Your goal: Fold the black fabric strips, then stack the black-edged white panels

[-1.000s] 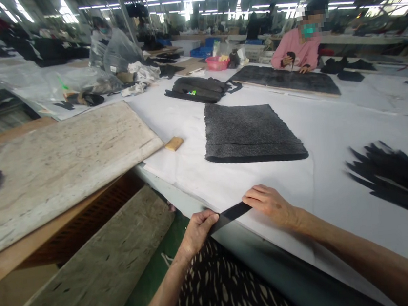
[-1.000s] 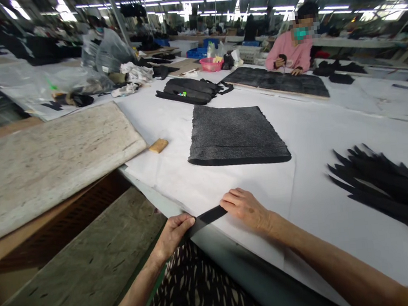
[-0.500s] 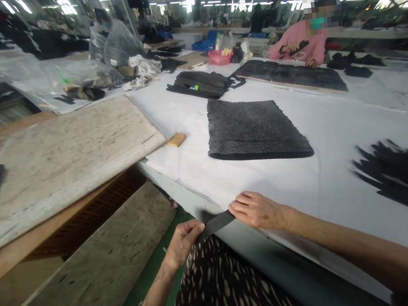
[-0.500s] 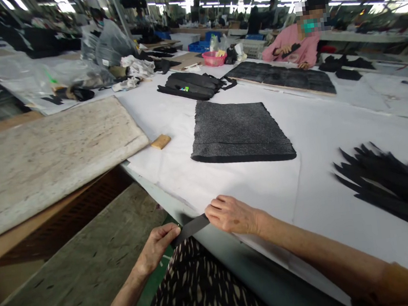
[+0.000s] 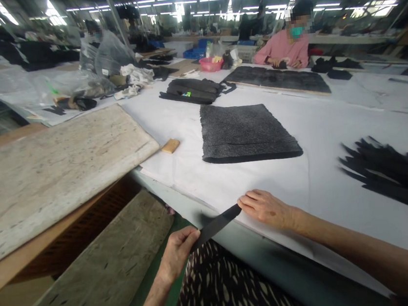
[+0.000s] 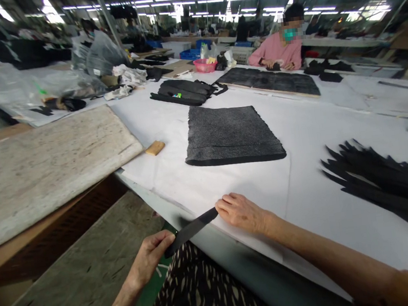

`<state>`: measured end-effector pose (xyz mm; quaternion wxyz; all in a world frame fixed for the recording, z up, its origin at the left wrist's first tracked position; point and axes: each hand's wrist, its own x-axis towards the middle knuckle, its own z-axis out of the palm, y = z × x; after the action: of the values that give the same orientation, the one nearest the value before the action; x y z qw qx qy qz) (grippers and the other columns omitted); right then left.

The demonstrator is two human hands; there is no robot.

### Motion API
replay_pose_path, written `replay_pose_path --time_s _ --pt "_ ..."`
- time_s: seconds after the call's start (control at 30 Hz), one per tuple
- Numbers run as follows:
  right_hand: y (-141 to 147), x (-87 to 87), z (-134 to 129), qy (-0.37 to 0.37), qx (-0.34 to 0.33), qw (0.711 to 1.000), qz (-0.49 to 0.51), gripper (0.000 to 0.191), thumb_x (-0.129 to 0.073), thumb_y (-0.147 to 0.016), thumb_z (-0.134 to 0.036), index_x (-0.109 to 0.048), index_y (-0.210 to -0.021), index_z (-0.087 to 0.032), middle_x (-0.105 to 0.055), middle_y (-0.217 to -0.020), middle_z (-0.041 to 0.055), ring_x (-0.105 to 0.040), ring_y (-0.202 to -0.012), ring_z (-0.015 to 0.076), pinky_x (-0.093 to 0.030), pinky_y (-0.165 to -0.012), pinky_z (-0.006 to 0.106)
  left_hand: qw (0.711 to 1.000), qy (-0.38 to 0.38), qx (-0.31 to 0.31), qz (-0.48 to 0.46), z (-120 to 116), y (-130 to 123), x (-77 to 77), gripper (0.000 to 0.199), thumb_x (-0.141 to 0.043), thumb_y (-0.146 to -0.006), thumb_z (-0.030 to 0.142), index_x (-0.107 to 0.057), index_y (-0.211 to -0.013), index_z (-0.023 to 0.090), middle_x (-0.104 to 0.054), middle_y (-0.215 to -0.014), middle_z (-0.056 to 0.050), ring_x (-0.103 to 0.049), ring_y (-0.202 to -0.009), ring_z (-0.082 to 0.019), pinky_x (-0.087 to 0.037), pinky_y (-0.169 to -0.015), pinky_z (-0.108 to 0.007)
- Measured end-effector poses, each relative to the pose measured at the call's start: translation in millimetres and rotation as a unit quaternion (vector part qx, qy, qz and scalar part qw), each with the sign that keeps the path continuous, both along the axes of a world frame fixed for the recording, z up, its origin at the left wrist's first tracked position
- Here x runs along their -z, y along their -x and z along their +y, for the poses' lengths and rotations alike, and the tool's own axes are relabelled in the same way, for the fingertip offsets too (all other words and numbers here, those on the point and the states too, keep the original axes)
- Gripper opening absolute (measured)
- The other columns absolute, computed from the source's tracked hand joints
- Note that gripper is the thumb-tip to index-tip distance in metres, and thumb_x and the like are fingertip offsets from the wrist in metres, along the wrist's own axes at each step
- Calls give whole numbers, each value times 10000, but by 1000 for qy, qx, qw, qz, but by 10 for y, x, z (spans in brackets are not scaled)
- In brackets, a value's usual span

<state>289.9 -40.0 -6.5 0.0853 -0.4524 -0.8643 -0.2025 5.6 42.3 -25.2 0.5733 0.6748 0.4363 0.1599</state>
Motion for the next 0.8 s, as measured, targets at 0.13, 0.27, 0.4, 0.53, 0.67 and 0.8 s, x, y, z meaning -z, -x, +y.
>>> replay_pose_path --time_s 0.13,0.27,0.4,0.53,0.67,0.8 --pt "-11 22 -37 -13 29 999 -1 275 -407 -826 65 -591 -801 -137 -567 -806 35 -445 -711 154 -367 -612 298 1000 8 4 2 -58 6 -87 465 -546 -781 585 -537 -617 151 -432 -586 17 -357 -575 -121 -315 -540 -240" --pt "28 44 -49 -15 44 999 -2 262 -417 -825 58 -576 -782 -145 -550 -789 41 -444 -699 157 -361 -587 299 1000 -6 10 15 -134 19 -183 501 -537 -769 624 -522 -590 156 -416 -575 18 -350 -568 -121 -315 -526 -237" --pt "56 81 -49 -31 55 998 1 272 -423 -785 81 -587 -789 -135 -549 -781 41 -463 -710 161 -369 -578 291 999 -32 0 39 -181 118 -223 509 -511 -784 635 -500 -582 168 -415 -576 16 -362 -568 -127 -335 -524 -236" --pt "-3 39 -27 27 75 993 85 291 -399 -795 75 -588 -784 -146 -562 -781 39 -489 -715 153 -390 -591 272 996 -67 -9 50 -199 168 -257 492 -510 -790 621 -489 -577 178 -400 -573 19 -357 -565 -128 -334 -514 -228" --pt "-1 -199 13 105 128 938 305 312 -347 -873 13 -591 -956 -164 -582 -844 20 -530 -724 118 -433 -647 230 995 -95 3 40 -214 27 -355 475 -504 -799 593 -496 -567 179 -423 -572 12 -375 -567 -130 -336 -513 -221" --pt "270 -423 79 153 57 926 340 189 -435 -954 -187 -609 -1027 -186 -626 -1003 40 -567 -898 132 -444 -817 245 989 -134 33 45 -171 -174 -465 474 -490 -805 587 -571 -582 177 -477 -563 1 -412 -558 -136 -361 -514 -222"
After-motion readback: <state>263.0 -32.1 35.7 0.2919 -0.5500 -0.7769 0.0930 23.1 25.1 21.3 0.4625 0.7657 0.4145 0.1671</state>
